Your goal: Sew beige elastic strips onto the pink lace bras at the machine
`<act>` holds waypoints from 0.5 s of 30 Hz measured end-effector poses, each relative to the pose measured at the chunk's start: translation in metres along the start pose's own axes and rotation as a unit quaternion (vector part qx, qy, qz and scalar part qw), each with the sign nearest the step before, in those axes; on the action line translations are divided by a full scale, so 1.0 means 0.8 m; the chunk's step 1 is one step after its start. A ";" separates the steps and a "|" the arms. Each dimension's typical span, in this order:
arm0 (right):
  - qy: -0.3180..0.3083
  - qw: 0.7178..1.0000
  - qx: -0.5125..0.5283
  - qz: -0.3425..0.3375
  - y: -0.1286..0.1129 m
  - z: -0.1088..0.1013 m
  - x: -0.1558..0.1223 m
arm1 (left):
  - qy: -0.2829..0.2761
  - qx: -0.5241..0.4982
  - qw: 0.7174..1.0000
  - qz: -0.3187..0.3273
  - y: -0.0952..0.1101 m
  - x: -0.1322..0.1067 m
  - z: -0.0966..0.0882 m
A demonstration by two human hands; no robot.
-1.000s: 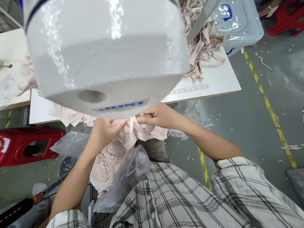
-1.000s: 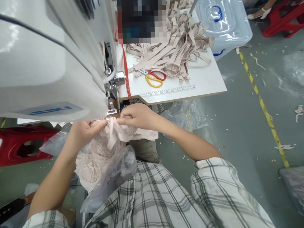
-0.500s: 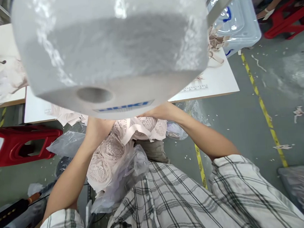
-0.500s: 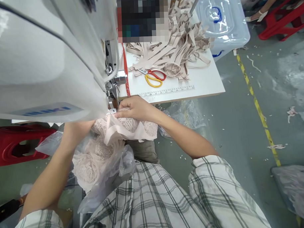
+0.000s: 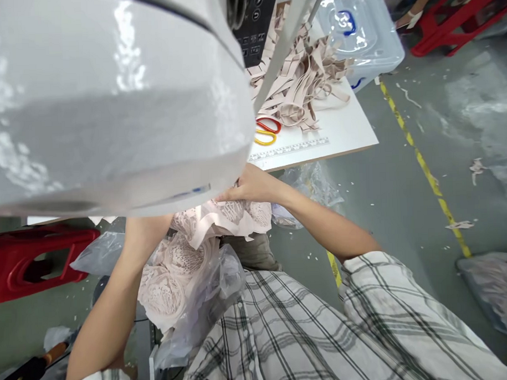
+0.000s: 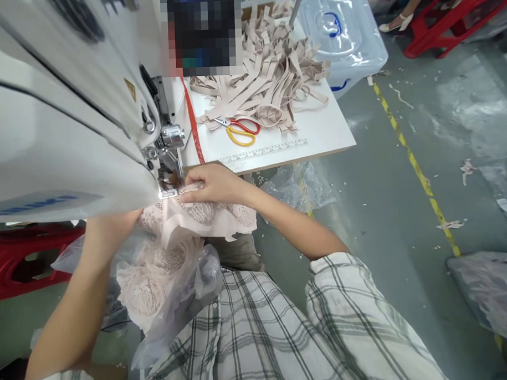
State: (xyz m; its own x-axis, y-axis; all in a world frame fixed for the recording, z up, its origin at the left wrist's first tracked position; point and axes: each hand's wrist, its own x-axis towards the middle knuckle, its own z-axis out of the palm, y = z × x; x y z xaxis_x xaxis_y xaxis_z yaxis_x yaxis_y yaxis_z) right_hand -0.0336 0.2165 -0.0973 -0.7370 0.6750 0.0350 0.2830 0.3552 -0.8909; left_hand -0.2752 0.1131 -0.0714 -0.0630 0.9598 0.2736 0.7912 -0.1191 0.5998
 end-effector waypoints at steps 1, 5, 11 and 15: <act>0.003 1.000 0.019 0.011 0.009 0.002 -0.002 | 0.001 0.004 1.000 0.001 0.001 0.000 -0.001; 0.040 0.982 0.175 0.058 0.073 0.033 -0.013 | 0.019 0.012 1.000 -0.016 0.008 -0.006 -0.001; -0.061 0.850 0.497 0.166 0.150 0.094 -0.045 | 0.014 -0.003 1.000 -0.023 0.007 -0.014 0.003; -0.019 0.830 0.523 0.191 0.164 0.097 -0.062 | 0.007 0.017 0.999 -0.051 0.010 -0.016 0.005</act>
State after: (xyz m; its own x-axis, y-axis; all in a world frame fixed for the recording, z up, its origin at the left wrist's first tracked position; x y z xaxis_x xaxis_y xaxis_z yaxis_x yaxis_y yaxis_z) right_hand -0.0079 0.1796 -0.2511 -0.7400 0.5819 -0.3373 -0.1732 -0.6494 -0.7405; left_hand -0.2653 0.1007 -0.0733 -0.1519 0.9628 0.2233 0.8006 -0.0127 0.5991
